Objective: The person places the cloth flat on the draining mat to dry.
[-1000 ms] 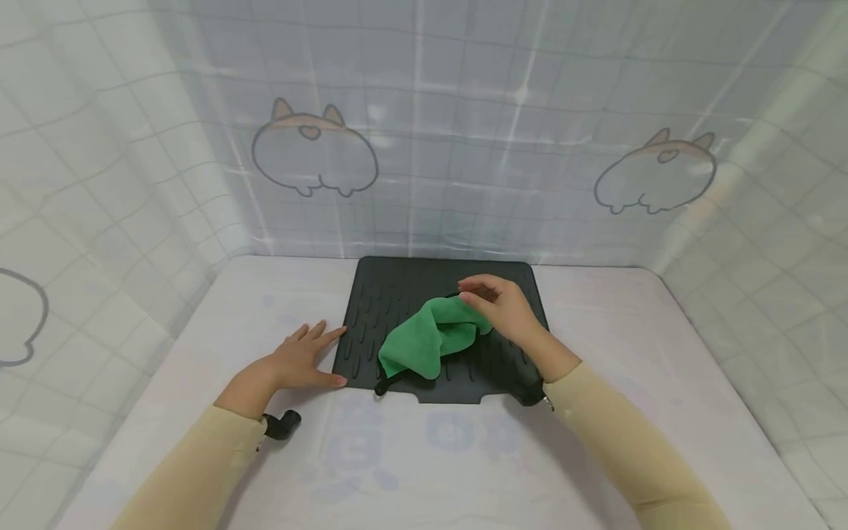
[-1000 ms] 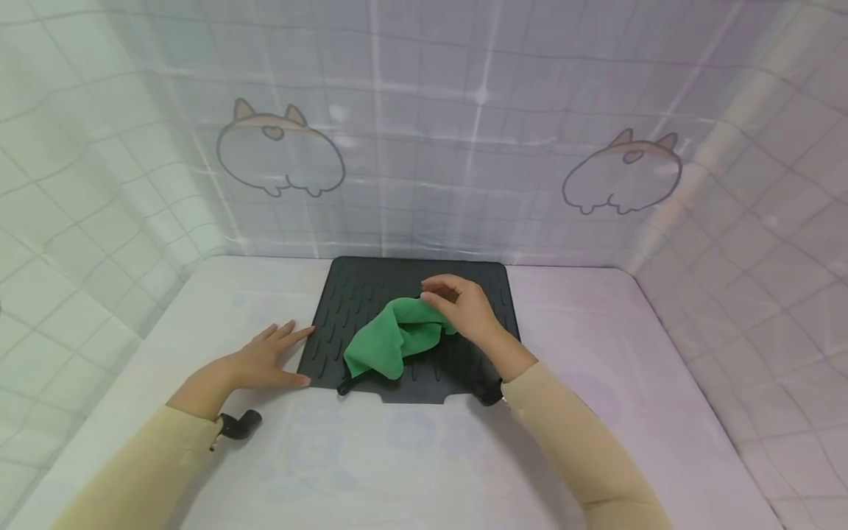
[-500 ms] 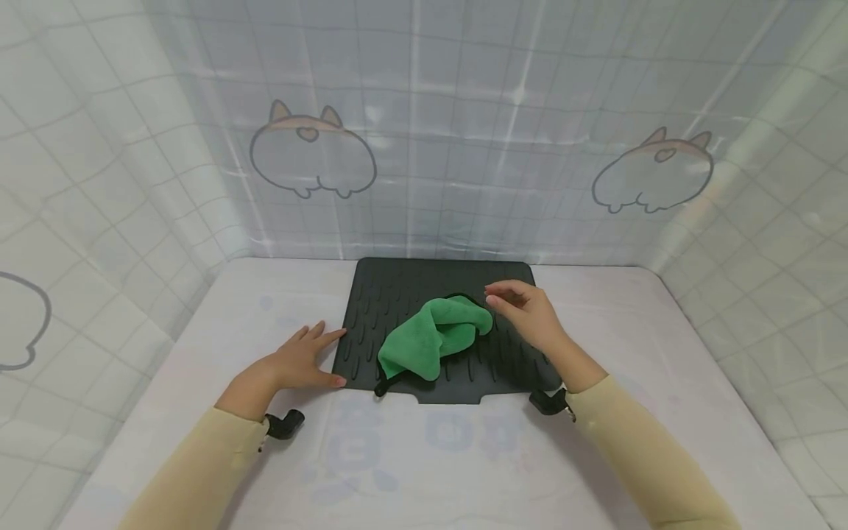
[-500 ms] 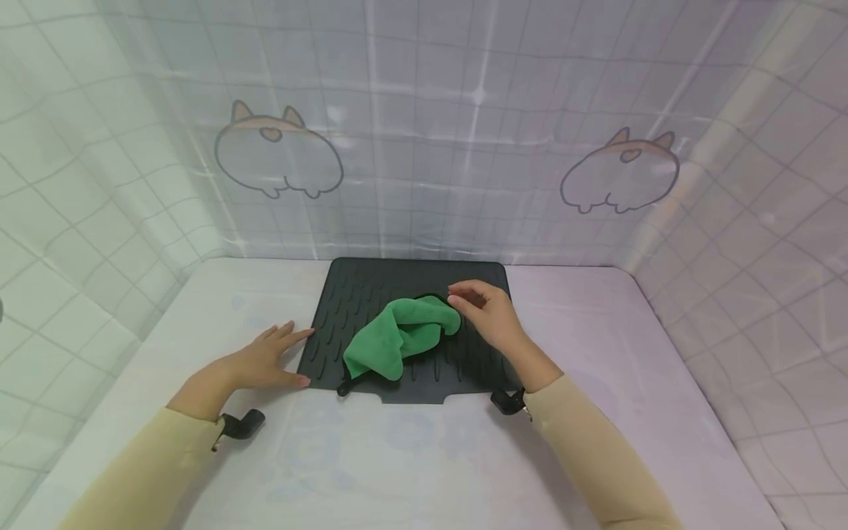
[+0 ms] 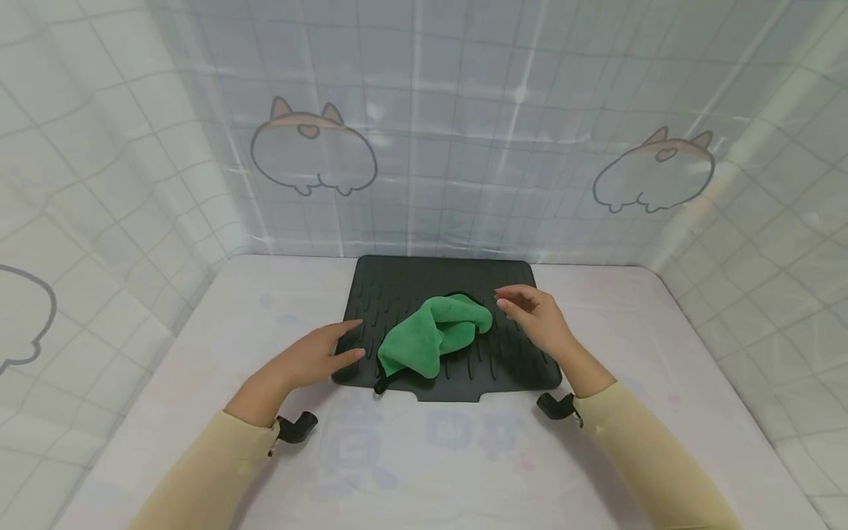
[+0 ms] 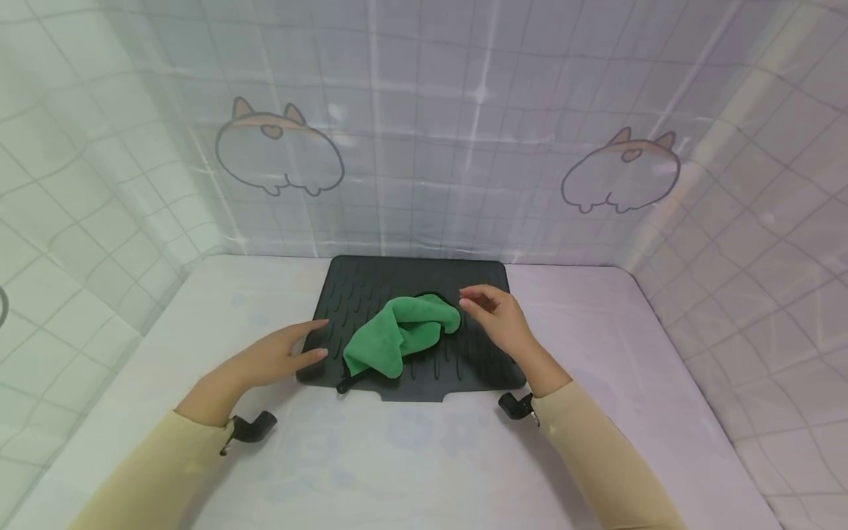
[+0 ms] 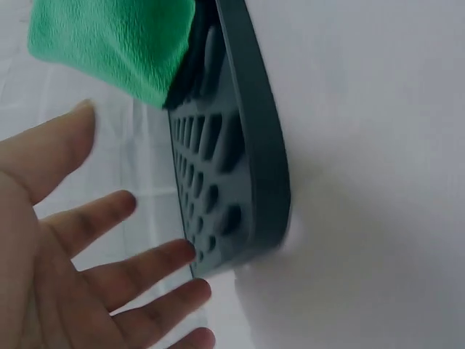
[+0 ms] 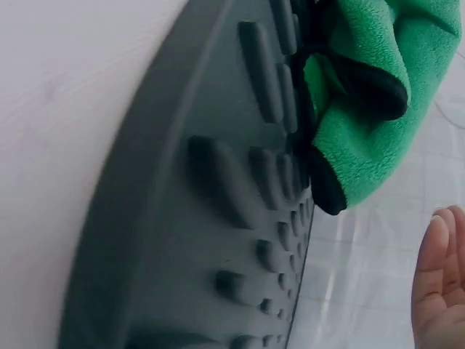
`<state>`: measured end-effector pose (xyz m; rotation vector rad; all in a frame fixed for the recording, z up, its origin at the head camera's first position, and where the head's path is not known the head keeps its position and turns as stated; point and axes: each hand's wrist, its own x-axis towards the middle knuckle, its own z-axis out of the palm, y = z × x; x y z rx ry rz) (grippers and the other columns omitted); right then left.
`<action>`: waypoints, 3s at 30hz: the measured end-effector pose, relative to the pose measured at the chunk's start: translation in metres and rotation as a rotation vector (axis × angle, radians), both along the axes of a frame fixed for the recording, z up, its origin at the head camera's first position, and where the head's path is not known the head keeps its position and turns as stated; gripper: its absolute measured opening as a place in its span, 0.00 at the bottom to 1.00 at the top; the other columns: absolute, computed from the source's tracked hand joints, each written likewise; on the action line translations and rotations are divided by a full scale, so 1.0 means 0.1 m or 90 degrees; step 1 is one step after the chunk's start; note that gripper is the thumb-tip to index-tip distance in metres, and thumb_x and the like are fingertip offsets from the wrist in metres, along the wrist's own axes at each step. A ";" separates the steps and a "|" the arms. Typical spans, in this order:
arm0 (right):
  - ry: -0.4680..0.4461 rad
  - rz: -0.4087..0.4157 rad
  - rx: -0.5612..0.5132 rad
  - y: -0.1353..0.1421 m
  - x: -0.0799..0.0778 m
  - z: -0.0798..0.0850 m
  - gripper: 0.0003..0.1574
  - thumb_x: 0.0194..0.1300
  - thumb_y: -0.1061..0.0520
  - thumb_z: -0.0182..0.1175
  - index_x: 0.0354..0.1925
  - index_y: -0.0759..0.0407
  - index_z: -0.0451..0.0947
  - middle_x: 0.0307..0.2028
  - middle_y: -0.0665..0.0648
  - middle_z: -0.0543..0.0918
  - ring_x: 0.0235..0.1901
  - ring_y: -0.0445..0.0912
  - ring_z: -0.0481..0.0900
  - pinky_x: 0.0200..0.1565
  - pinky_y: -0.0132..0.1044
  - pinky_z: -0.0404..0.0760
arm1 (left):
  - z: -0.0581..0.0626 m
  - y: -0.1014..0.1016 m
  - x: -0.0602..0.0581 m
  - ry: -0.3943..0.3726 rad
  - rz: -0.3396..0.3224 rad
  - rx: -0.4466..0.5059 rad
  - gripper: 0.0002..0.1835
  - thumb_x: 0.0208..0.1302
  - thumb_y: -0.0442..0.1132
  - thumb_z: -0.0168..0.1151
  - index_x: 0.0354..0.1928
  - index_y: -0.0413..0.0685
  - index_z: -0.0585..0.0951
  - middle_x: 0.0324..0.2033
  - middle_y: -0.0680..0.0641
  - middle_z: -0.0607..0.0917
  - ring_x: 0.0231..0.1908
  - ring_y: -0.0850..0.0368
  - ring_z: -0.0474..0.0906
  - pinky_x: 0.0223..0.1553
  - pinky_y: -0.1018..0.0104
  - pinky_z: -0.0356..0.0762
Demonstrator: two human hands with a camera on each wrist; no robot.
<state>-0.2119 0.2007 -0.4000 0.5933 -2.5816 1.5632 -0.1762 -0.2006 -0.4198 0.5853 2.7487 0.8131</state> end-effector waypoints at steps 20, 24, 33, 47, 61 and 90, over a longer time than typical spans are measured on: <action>-0.174 0.056 0.073 0.12 -0.14 -0.30 0.34 0.66 0.44 0.54 0.66 0.52 0.60 0.56 0.61 0.70 0.50 0.56 0.75 0.47 0.46 0.77 | -0.11 0.29 -0.03 -0.050 -0.009 0.056 0.29 0.64 0.60 0.51 0.67 0.70 0.62 0.50 0.55 0.77 0.51 0.59 0.73 0.50 0.54 0.71; -0.214 0.089 0.063 0.12 -0.15 -0.33 0.34 0.67 0.48 0.54 0.67 0.54 0.57 0.56 0.64 0.70 0.52 0.58 0.74 0.49 0.49 0.76 | -0.14 0.30 -0.06 -0.053 -0.002 0.062 0.27 0.63 0.58 0.53 0.65 0.71 0.64 0.48 0.56 0.78 0.49 0.59 0.74 0.48 0.56 0.72; -0.221 0.086 0.039 0.03 -0.21 -0.38 0.29 0.66 0.54 0.56 0.63 0.54 0.64 0.49 0.64 0.75 0.49 0.58 0.76 0.46 0.49 0.77 | -0.19 0.34 -0.10 -0.044 0.002 0.093 0.26 0.61 0.53 0.59 0.63 0.69 0.68 0.48 0.55 0.79 0.50 0.57 0.74 0.47 0.57 0.74; -0.122 0.025 0.019 0.00 -0.41 -0.31 0.15 0.61 0.52 0.61 0.47 0.52 0.78 0.42 0.54 0.80 0.43 0.50 0.78 0.44 0.46 0.79 | -0.21 0.35 -0.17 -0.039 0.025 0.139 0.16 0.61 0.47 0.61 0.52 0.69 0.79 0.36 0.59 0.80 0.37 0.61 0.74 0.36 0.65 0.75; -0.054 -0.010 0.032 0.00 -0.81 0.20 0.19 0.65 0.53 0.56 0.54 0.52 0.76 0.48 0.53 0.77 0.44 0.49 0.78 0.44 0.44 0.78 | -0.02 0.22 -0.27 0.029 0.005 0.131 0.17 0.64 0.44 0.58 0.55 0.61 0.78 0.38 0.56 0.78 0.39 0.58 0.74 0.37 0.64 0.76; -0.190 0.120 0.109 0.00 -0.26 -0.07 0.25 0.69 0.53 0.52 0.59 0.64 0.68 0.53 0.66 0.75 0.49 0.59 0.75 0.48 0.47 0.76 | -0.01 -0.05 -0.25 -0.041 0.059 0.046 0.26 0.69 0.49 0.49 0.66 0.48 0.63 0.48 0.46 0.78 0.45 0.53 0.75 0.43 0.56 0.74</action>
